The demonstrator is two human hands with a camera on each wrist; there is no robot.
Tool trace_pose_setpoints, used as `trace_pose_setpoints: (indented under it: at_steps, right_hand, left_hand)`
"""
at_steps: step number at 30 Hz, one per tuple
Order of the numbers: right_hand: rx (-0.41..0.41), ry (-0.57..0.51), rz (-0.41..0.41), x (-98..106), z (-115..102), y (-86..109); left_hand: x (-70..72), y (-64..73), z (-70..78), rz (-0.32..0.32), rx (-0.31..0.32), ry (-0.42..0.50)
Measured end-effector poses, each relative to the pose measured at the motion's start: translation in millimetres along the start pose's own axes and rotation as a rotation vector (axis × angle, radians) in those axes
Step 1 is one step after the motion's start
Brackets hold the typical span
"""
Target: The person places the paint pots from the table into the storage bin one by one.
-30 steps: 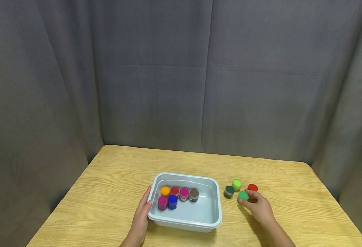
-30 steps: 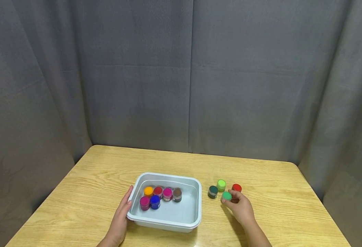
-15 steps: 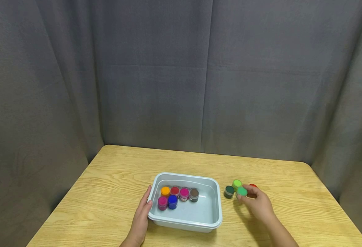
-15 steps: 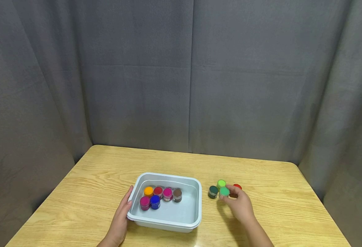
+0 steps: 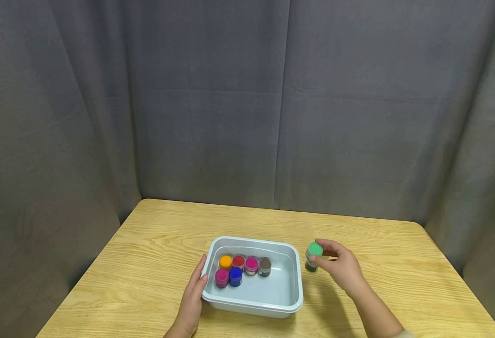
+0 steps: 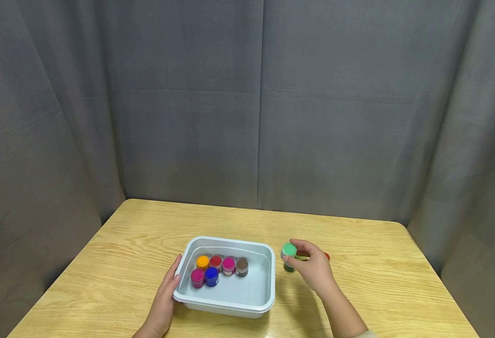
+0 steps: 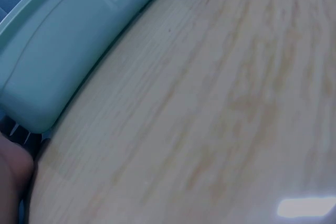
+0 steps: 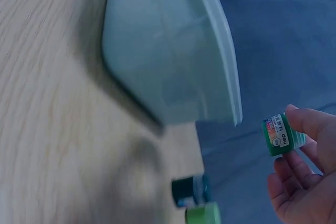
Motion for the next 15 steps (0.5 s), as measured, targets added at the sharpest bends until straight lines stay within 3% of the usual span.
trace_pose_setpoints:
  at_steps: [15]
  right_hand:
    - [0.034,-0.102,-0.085,-55.1,-47.2,-11.4]
  left_hand:
    - [1.7,-3.1,-2.0,0.001,0.017,-0.014]
Point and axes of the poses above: each hand's wrist, its own y-axis away from the middle knuckle, its own x-axis out of the back of the hand, z = x × y, the point moved 4 cm from there along -y, towards the middle knuckle, and after that the axes turned 8 degrees about x, right-handed, at the moved point
